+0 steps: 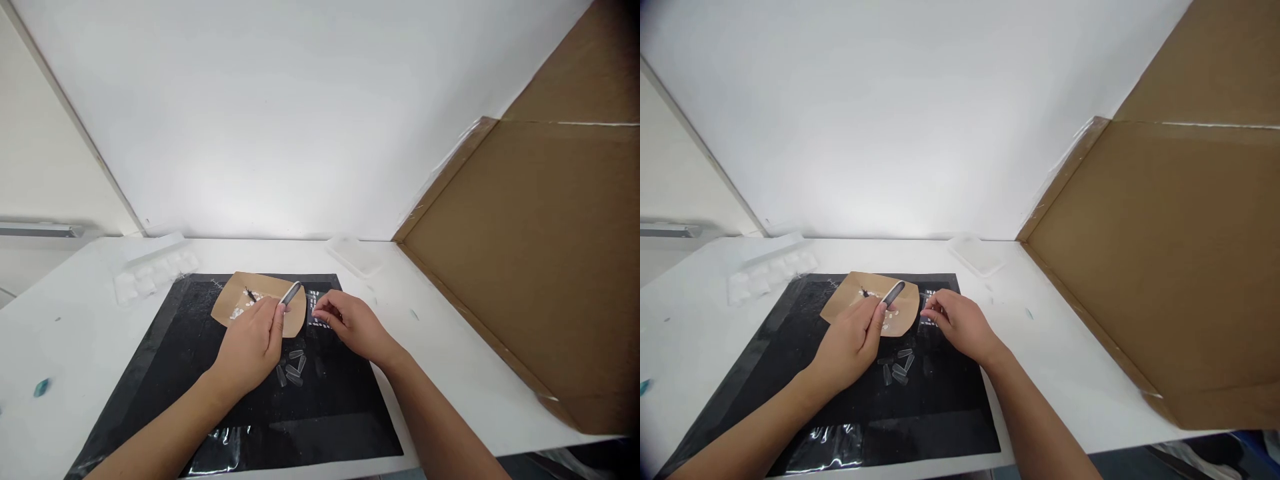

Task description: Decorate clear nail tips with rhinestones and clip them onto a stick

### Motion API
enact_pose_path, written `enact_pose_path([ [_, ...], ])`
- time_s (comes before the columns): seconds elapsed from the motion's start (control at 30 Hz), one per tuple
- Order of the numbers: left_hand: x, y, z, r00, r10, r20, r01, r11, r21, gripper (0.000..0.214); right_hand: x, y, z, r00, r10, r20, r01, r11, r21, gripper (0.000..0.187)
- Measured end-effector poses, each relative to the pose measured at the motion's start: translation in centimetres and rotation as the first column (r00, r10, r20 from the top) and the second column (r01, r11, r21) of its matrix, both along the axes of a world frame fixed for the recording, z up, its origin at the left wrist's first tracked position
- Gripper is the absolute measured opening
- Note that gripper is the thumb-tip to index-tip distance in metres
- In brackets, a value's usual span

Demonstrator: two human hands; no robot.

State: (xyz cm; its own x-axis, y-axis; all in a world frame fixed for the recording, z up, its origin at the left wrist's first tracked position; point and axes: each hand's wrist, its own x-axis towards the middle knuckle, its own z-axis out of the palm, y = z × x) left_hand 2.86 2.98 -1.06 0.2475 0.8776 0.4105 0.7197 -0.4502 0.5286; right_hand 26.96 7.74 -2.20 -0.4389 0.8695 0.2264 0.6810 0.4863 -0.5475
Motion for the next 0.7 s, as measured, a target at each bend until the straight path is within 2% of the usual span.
enact_pose_path([
  [0.2,0.1,-0.1,-0.1,1.000,-0.015,-0.001,0.015,1.000,0.008,0.032,0.1,-0.3,0.3,0.992,0.126,-0.025,-0.125,0.992,0.027,0.020],
  [0.33,0.0,0.1,-0.2,1.000,-0.008,-0.010,0.008,1.000,-0.011,0.032,0.0,-0.4,0.5,0.986,0.159,-0.050,-0.158,0.987,0.016,0.025],
  [0.53,0.1,0.0,-0.1,1.000,0.020,-0.007,-0.020,1.000,-0.007,0.032,-0.4,-1.2,1.3,0.973,0.223,-0.054,-0.226,0.972,-0.068,0.036],
  [0.7,0.1,0.0,-0.1,0.997,0.074,0.007,-0.074,0.997,0.015,0.032,-1.6,-2.7,1.6,0.964,0.265,-0.027,-0.265,0.953,-0.147,0.035],
])
